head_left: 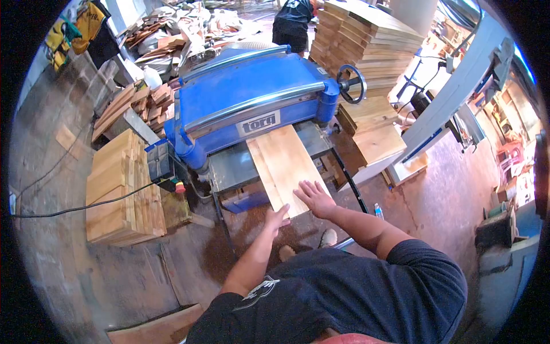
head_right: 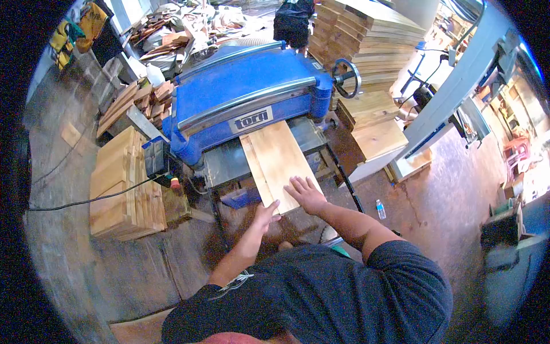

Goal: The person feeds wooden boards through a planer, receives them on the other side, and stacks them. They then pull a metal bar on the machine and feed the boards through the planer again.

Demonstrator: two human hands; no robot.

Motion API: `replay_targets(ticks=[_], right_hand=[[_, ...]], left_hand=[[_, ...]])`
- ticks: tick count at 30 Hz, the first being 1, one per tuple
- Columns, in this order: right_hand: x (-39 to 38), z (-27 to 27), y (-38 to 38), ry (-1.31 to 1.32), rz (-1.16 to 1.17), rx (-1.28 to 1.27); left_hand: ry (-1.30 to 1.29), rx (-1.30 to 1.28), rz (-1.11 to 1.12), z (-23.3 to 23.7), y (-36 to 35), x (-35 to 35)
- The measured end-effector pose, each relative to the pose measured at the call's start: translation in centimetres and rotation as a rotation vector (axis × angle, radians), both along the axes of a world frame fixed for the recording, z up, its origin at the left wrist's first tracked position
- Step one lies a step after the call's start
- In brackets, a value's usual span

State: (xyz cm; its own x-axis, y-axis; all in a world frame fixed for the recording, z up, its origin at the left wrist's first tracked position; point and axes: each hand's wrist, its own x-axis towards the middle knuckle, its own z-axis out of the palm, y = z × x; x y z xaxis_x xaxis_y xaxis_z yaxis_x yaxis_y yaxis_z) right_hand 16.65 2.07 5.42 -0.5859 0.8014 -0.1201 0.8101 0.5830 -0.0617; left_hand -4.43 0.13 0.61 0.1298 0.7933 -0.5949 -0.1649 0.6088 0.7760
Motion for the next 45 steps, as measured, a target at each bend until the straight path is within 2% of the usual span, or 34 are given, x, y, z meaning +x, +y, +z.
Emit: replay_targets(ticks=[15,18,24,30,39,45], right_hand=[[0.3,-0.8,0.0,0.065,-0.013,0.024],[0.4,-0.6,0.0,0.115,0.003,0.053],[0.4,-0.4,0.0,0.139,0.004,0.060],[0.3,-0.3,0.3,0.048,0.016,0.061],[0.4,-0.7,0.3,0.055,0.014,0.015],[0.0,-0.2,0.5,-0.004,-0.006,-0.028]], left_hand=[[0.035,-0.033,-0.017,-0.6,0.0,-0.1],[-0.023,-0.033,-0.010,-2.4,0.5,-0.2],[-0.023,-0.030,-0.012,-2.5,0.7,-0.3],[-0.040,-0.048,0.005,-1.5,0.5,-0.3],[-0.004,0.015,0.009,-0.3,-0.2,-0.1],[-0.075,-0.016,0.008,-1.8,0.3,-0.4]])
